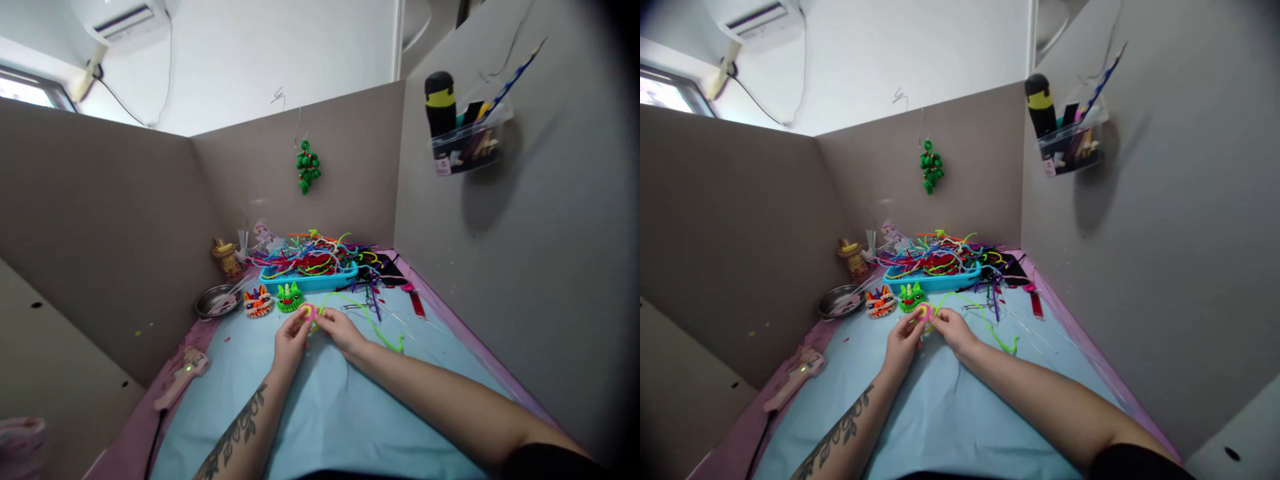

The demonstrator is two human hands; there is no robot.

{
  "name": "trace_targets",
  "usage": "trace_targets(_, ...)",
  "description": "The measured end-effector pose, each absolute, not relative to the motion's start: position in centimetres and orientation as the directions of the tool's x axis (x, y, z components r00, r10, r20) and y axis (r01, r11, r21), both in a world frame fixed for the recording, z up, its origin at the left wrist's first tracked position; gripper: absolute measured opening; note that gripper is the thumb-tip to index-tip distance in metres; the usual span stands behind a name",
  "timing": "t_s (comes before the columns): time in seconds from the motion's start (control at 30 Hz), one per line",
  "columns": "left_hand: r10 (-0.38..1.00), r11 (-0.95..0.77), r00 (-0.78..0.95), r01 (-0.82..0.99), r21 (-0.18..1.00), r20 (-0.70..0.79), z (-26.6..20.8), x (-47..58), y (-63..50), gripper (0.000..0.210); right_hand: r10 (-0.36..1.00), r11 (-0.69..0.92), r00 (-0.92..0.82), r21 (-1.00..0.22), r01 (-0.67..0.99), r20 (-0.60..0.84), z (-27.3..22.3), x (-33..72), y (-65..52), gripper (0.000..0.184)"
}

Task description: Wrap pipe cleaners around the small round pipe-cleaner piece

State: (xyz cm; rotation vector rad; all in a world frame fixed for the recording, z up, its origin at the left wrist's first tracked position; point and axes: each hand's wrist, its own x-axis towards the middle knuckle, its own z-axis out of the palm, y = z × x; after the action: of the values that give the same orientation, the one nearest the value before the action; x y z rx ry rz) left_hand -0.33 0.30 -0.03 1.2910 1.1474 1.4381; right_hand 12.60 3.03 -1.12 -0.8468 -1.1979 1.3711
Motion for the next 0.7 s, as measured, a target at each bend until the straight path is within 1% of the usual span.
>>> trace_targets(0.07,0.976,-0.176,-0.146,-0.089,0.98,0.162,0.06,-0.37,0.45,0.051,0.985,0.052,-0.139,-0.95,-0.308,0.099,-1.03,12.47,2.74,0.025)
trace_targets(0.17,0.976,-0.149,-0.189,-0.191,0.97,0.112,0.06,-0.64,0.68,0.053,0.995,-0.022,-0.095,-0.93,-0.368,0.014,-0.88,12.31,2.34,0.031)
trace_targets(0.23,0.977,-0.143,-0.188,-0.233,0.962,0.1,-0.02,-0.78,0.77,0.055,0.991,-0.091,-0.125,-0.917,-0.388,-0.045,-0.77,12.18,2.18,0.034)
trace_targets(0.3,0.98,-0.132,-0.176,-0.251,0.959,0.089,-0.13,-0.81,0.81,0.056,0.985,-0.127,-0.16,-0.901,-0.414,-0.065,-0.74,12.02,2.18,0.037)
trace_targets(0.4,0.984,-0.111,-0.164,-0.278,0.954,0.067,-0.34,-0.74,0.85,0.056,0.985,-0.107,-0.165,-0.893,-0.436,-0.038,-0.97,11.8,2.45,0.038)
trace_targets(0.6,0.992,-0.054,-0.122,-0.4,0.915,0.005,-0.55,-0.67,0.9,0.051,0.984,0.033,-0.142,-0.903,-0.428,0.104,-1.36,11.73,2.78,0.039)
trace_targets(0.7,0.992,-0.053,-0.126,-0.422,0.905,-0.001,-0.35,-0.69,0.85,0.051,0.984,0.045,-0.138,-0.908,-0.416,0.112,-1.04,11.86,2.57,0.039)
